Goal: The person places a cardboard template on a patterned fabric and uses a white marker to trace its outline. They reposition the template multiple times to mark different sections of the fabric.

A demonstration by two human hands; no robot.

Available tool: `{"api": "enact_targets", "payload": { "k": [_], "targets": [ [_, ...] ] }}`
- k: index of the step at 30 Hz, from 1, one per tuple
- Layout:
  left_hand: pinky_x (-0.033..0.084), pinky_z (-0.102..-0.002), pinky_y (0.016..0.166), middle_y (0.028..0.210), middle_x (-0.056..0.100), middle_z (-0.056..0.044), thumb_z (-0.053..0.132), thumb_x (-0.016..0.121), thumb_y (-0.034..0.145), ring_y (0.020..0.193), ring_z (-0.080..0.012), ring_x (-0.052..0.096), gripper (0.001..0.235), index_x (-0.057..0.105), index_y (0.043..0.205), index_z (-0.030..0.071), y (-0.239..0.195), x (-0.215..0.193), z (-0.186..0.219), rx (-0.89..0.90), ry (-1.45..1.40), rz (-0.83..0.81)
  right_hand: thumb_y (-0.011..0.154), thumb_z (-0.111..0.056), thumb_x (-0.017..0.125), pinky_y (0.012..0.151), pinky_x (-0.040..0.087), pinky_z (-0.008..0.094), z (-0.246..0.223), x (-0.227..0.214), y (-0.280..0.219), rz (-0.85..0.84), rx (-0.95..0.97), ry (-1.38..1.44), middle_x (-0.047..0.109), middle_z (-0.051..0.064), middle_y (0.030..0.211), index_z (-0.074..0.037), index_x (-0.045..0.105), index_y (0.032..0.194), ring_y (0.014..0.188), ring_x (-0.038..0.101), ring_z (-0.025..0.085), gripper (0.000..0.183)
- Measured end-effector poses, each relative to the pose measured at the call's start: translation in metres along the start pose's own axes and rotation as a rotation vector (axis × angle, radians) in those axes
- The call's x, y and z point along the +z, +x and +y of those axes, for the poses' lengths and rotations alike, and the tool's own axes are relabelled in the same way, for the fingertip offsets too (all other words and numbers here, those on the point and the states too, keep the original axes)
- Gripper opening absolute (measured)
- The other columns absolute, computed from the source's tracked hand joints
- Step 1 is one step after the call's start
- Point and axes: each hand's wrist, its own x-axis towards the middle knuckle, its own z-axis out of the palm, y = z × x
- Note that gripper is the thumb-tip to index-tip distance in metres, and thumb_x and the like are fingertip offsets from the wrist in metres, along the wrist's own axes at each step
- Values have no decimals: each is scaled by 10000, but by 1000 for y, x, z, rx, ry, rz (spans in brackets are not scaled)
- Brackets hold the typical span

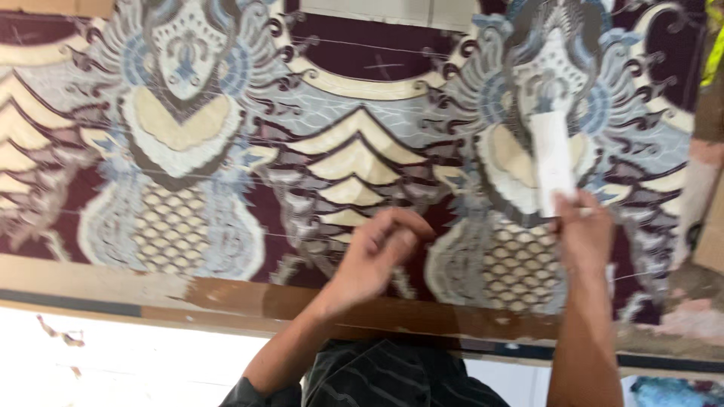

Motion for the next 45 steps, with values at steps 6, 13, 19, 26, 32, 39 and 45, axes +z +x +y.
{"api": "enact_targets", "payload": {
  "k": [6, 13, 19, 26, 32, 39, 45],
  "targets": [
    [520, -271, 1029, 1267, 639, -51, 196, 605, 1188, 1171, -178, 637, 171, 589, 1306, 73, -56, -98, 115, 288, -62, -886, 1076, -75, 619, 908, 545, 281, -18, 56, -39, 385, 31, 121, 720, 62, 1172, -10, 713, 1262, 1060, 669, 139, 218],
    [586, -339, 821, 1151, 722, -99, 133, 711, 760, 960, -221, 732, 658, 532, 1393, 107, 52, -190, 131, -66, 728, -598, 1076, -94, 645, 731, 559, 332, -175, 237, -90, 180, -232, -182, 681, 112, 1125, -45, 703, 1218, 908, 669, 195, 161],
    [516, -474, 961, 1203, 662, -161, -5, 614, 956, 1138, -376, 610, 321, 643, 1272, 46, 238, -322, 81, 657, 1185, 188, 1040, -100, 654, 742, 513, 433, -220, 280, -46, 167, -425, -273, 644, 164, 918, -15, 697, 1121, 812, 639, 315, 125],
    [381, -564, 1064, 1397, 498, -200, 87, 658, 868, 1322, -397, 461, 458, 574, 1314, 26, 318, -355, 40, 717, 1583, 268, 1071, -178, 692, 779, 498, 462, -171, 283, 152, 258, -330, -386, 656, 152, 956, -2, 688, 1089, 851, 649, 328, 177],
    [315, -580, 1121, 1468, 471, -193, 222, 631, 984, 1372, -396, 422, 521, 545, 1470, 54, 336, -365, 48, 654, 1670, 237, 948, -254, 821, 813, 498, 526, -159, 285, 236, 304, -362, -571, 610, 275, 1059, 23, 682, 1090, 930, 618, 426, 341],
    [277, -635, 1118, 1468, 497, -195, 428, 663, 998, 1385, -414, 414, 514, 614, 1386, 94, 334, -331, 50, 451, 1694, 215, 749, -370, 850, 943, 506, 480, -166, 291, 263, 265, -65, -416, 675, 191, 1188, -17, 607, 1168, 1126, 634, 370, 599],
    [277, -612, 1124, 1530, 466, -224, 581, 632, 1015, 1435, -422, 372, 635, 616, 1367, 52, 335, -328, 47, 379, 1780, 257, 762, -376, 797, 899, 549, 448, -174, 279, 275, 140, 121, -257, 738, 145, 1104, -66, 655, 1089, 1046, 713, 321, 472]
  ]
}}
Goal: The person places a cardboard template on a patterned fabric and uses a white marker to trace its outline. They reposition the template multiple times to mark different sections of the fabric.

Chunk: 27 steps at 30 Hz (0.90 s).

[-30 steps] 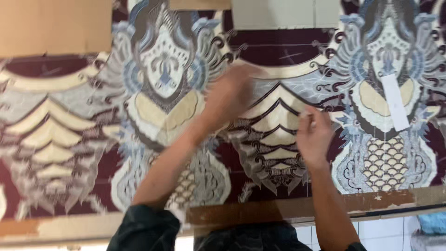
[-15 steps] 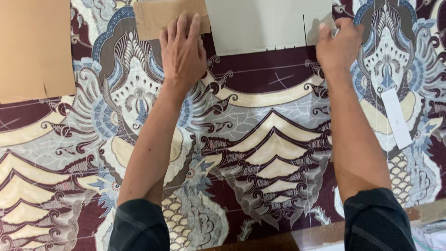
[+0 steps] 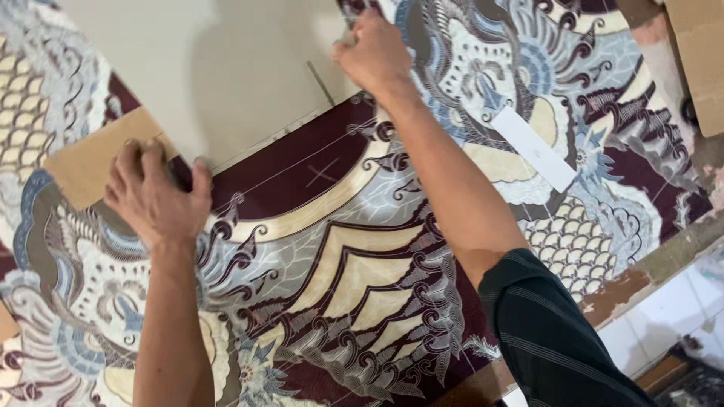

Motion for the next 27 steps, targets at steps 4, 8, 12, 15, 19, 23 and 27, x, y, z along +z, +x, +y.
{"api": "enact_targets", "payload": {
  "k": [4, 8, 12, 15, 19, 23, 27],
  "targets": [
    [272, -609, 1141, 1530, 470, -227, 553, 634, 1007, 1444, -427, 376, 624, 619, 1380, 53, -1, 7, -8, 12, 56, -9, 750, -325, 782, 830, 565, 438, -9, -10, -1, 8, -17, 97, 756, 156, 1008, -61, 680, 1045, 949, 736, 314, 409],
    [271, -600, 1181, 1494, 483, -208, 518, 638, 1008, 1437, -420, 384, 588, 611, 1343, 36, -7, 12, -10, 22, 45, 21, 809, -318, 720, 746, 590, 380, -9, -14, 8, -103, 21, 177, 769, 129, 901, -93, 700, 1019, 811, 767, 224, 308],
    [275, -596, 1183, 1487, 487, -196, 509, 647, 1005, 1470, -421, 391, 567, 614, 1301, 26, -9, 11, -9, 14, 14, 29, 843, -297, 709, 664, 565, 364, -6, -13, 25, -214, 25, 318, 771, 114, 834, -53, 757, 947, 723, 717, 202, 270],
    [271, -595, 1198, 1496, 495, -187, 506, 649, 1010, 1429, -414, 385, 554, 615, 1296, 33, -9, 10, -8, 18, 32, 32, 808, -235, 746, 662, 560, 330, -6, -6, 32, -247, -66, 560, 764, 106, 863, -6, 741, 1059, 737, 705, 167, 340],
    [269, -598, 1194, 1499, 489, -191, 523, 561, 1061, 1459, -408, 388, 546, 614, 1306, 38, -9, 12, -10, -6, 11, 17, 816, -167, 694, 745, 613, 311, -7, 7, 34, -222, -234, 732, 783, 77, 978, -13, 662, 1237, 815, 762, 132, 449],
    [268, -587, 1215, 1514, 491, -188, 502, 483, 1110, 1477, -399, 386, 534, 611, 1339, 37, -10, 14, -10, 6, 0, 34, 796, -140, 596, 655, 585, 338, -9, 13, 46, -185, -233, 760, 763, 71, 962, -50, 636, 1237, 687, 694, 150, 452],
    [273, -571, 1239, 1485, 495, -176, 460, 482, 1125, 1466, -383, 395, 503, 612, 1349, 28, -10, 14, -9, 28, 2, 54, 894, -214, 665, 664, 571, 339, -11, 26, 82, -115, -153, 582, 736, 95, 829, -4, 670, 989, 690, 700, 142, 231]
  ]
}}
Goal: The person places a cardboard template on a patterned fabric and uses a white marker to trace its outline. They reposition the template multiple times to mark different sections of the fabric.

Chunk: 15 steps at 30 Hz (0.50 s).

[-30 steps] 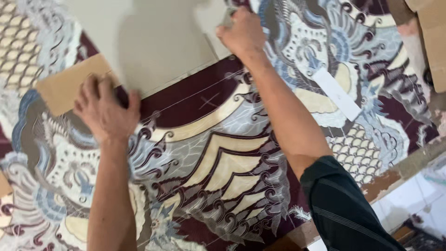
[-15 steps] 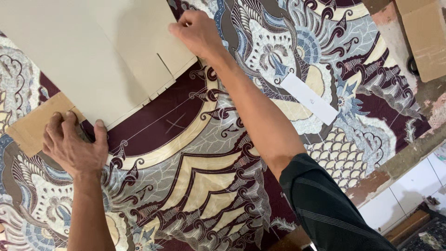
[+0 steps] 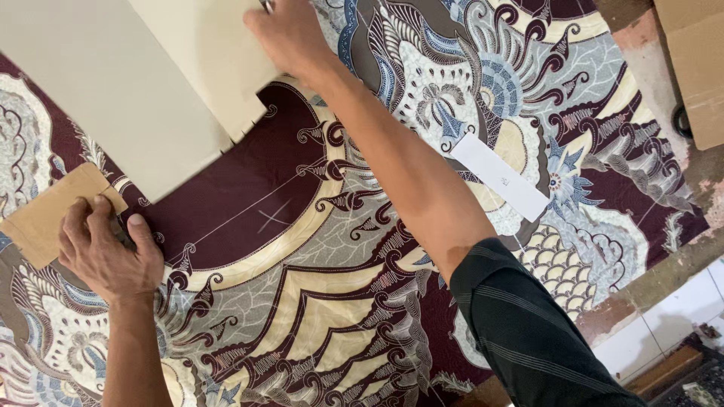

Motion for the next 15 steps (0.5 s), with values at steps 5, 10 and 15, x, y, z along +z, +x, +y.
{"api": "enact_targets", "payload": {
  "k": [5, 10, 15],
  "targets": [
    [289, -558, 1212, 1507, 513, -177, 450, 511, 1098, 1446, -372, 415, 498, 634, 1334, 30, -1, 2, 2, -20, 8, 8, 952, -198, 650, 622, 546, 352, 24, 3, 29, -37, 1, -77, 692, 88, 877, -26, 640, 1090, 686, 673, 171, 221],
    [329, -492, 1190, 1450, 541, -169, 330, 517, 1043, 1411, -354, 479, 436, 623, 1352, 42, 1, 1, -6, 41, 13, 19, 1010, -182, 635, 579, 521, 365, 6, -30, 3, 150, -186, -330, 647, 82, 924, -49, 609, 1192, 681, 646, 200, 227],
    [421, -499, 1163, 1419, 592, -182, 274, 568, 1063, 1362, -359, 540, 372, 634, 1388, 104, 17, -16, -22, 0, -155, -94, 980, -154, 635, 426, 486, 335, -21, -47, -121, -38, -339, -580, 591, 110, 937, -97, 609, 1173, 584, 621, 177, 204]
  ]
}}
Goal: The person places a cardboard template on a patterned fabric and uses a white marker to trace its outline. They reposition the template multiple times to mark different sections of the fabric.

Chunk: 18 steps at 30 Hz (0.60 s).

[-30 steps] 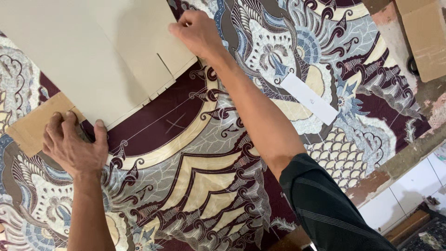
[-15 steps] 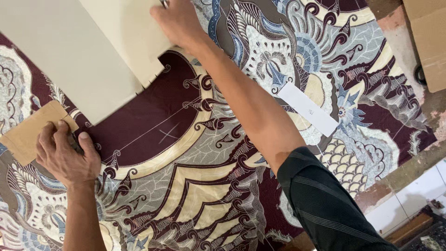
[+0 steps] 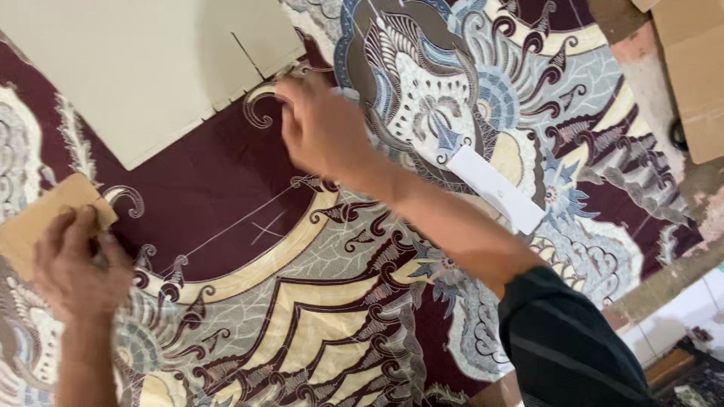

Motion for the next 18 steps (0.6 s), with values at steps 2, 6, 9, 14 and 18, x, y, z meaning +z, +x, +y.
{"api": "enact_targets", "payload": {
  "k": [2, 6, 9, 14, 18],
  "targets": [
    [440, -487, 1150, 1389, 639, -147, 270, 655, 1048, 1331, -317, 588, 394, 663, 1405, 106, 8, -8, -5, 110, 289, -44, 940, -116, 641, 412, 491, 313, -8, -3, -32, -90, -21, 38, 567, 126, 946, -49, 592, 1220, 577, 604, 183, 293],
    [485, -419, 1160, 1371, 671, -102, 328, 647, 1107, 1250, -273, 635, 380, 670, 1431, 131, 12, -15, -13, 207, 564, -117, 923, -100, 677, 453, 482, 280, -11, 4, -61, -24, -66, 49, 557, 102, 974, -25, 580, 1247, 599, 574, 154, 346],
    [503, -441, 987, 1403, 654, -177, 313, 582, 1113, 1116, -339, 659, 346, 640, 1397, 125, 18, -7, -18, 99, 608, -232, 898, -106, 695, 481, 471, 268, -8, 8, -61, 35, -130, 2, 540, 73, 938, -27, 580, 1264, 631, 569, 146, 392],
    [495, -398, 1124, 1375, 676, -141, 315, 501, 1212, 1202, -268, 666, 279, 633, 1354, 114, 18, 3, -28, 189, 675, -167, 917, -102, 692, 514, 479, 270, -10, 11, -64, 72, -155, -29, 528, 64, 926, -15, 573, 1284, 666, 579, 155, 395],
    [521, -415, 1089, 1256, 703, -134, 243, 580, 1237, 1178, -255, 687, 212, 709, 1310, 92, 11, 9, -37, 173, 588, -72, 939, -103, 680, 545, 494, 295, -12, 12, -69, 32, -127, -76, 534, 58, 924, -39, 571, 1285, 688, 591, 162, 368]
  ]
}}
